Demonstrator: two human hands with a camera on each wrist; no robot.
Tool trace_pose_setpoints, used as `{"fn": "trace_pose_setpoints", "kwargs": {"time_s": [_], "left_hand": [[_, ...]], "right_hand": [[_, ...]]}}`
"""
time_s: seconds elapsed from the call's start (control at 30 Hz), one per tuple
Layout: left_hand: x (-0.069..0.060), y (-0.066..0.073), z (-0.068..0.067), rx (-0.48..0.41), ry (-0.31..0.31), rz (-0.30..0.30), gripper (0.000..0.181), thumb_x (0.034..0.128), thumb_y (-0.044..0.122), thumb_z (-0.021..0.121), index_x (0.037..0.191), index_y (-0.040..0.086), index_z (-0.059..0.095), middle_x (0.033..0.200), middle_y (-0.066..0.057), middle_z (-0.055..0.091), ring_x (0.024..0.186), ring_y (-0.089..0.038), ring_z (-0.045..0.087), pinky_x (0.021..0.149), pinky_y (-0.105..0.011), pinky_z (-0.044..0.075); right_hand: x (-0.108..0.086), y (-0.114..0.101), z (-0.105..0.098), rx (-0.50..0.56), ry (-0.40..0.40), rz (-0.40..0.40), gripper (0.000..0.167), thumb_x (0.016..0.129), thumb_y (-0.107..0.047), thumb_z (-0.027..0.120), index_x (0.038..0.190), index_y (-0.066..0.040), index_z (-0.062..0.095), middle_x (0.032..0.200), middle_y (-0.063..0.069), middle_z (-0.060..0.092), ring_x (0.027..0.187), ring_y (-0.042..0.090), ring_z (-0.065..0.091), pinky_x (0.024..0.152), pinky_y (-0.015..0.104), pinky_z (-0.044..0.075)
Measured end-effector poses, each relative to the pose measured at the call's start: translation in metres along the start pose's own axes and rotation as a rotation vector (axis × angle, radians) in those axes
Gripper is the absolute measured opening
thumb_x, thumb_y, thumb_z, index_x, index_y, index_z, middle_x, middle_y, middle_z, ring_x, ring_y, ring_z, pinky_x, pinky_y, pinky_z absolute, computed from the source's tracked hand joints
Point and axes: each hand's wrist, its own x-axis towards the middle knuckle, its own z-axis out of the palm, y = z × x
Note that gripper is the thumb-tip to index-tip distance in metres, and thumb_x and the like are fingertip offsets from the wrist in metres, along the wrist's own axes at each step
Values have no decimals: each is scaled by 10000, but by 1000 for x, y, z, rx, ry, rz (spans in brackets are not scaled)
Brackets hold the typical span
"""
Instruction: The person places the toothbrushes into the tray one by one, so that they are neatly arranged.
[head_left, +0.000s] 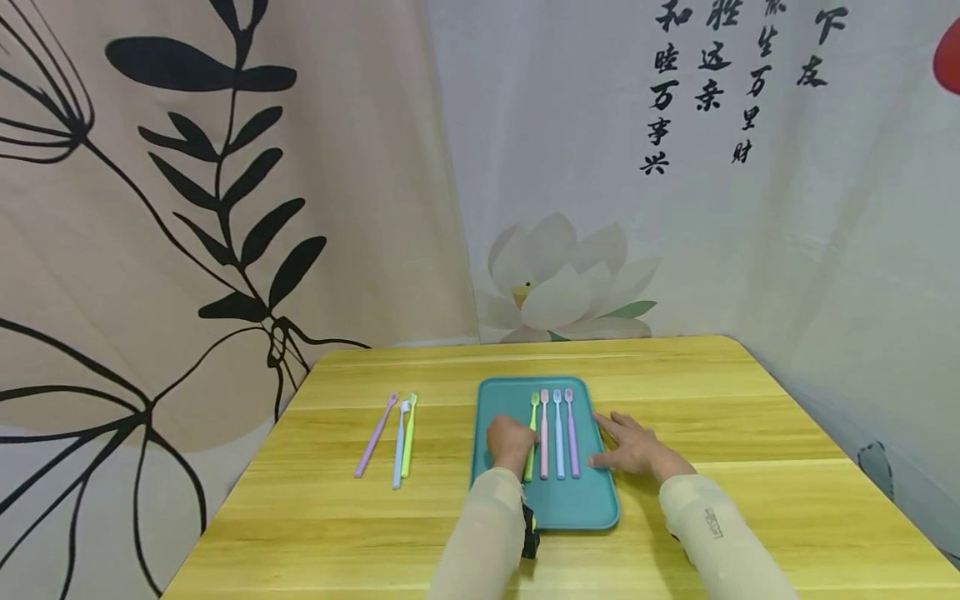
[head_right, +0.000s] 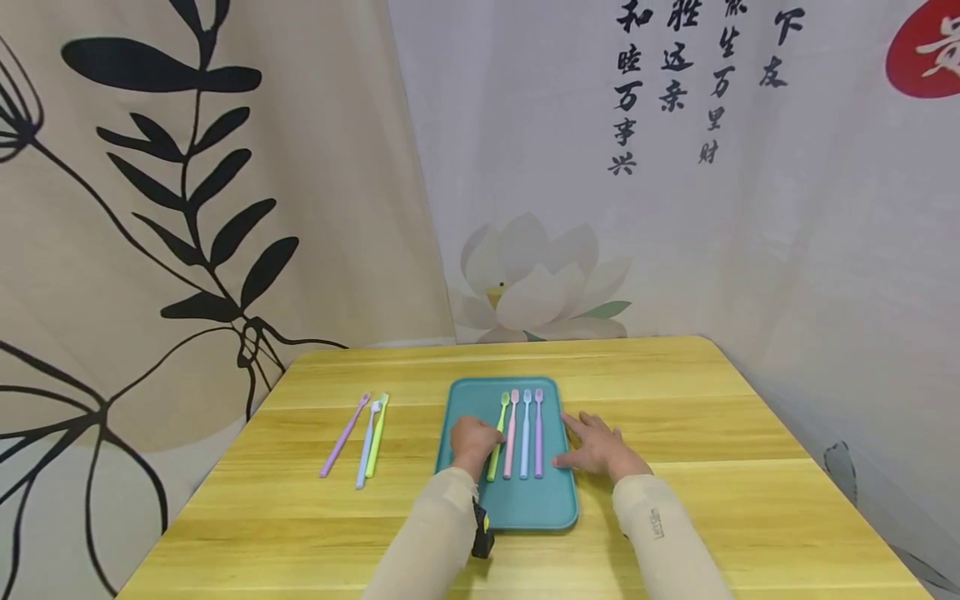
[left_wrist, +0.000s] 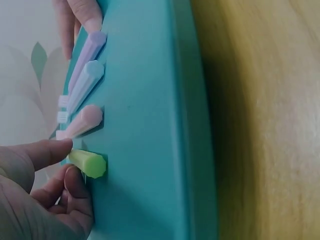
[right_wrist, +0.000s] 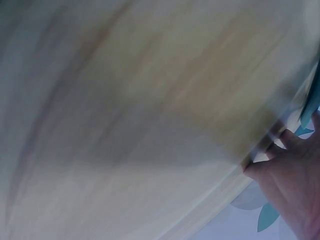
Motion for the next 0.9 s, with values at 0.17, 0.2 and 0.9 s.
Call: {"fn": "trace_pose_setpoints", "kwargs": {"time_s": [0.17,0.2,0.9], "left_hand": [[0,-1,-1,1,-5,13,145,676,0,819,716,-5,679,663,-67,614,636,-215,584,583,-349,527],[0,-1,-2,3,-5,19,147,676,3,820,704,1,675,657,-62,611,629,-209,578,577,-345,524],[39,5,-51,-50,-20,178,220,820,123,790,1012,23,749,1008,-120,716,878,-315,658,753,-459,546]], "right_hand": [[2,2,1,-6,0,-8,947,845,-511,738,1567,-98,285,1567,316,200,1432,524,129,1103,713,60],[2,2,2,-5,-2,-8,948,845,-510,738,1568,-97,284,1567,316,200,1433,523,127,1103,713,59],[1,2,0,2,1,-9,938,847,-496,742,1566,-98,290,1569,308,208,1436,516,132,1096,723,49]]}}
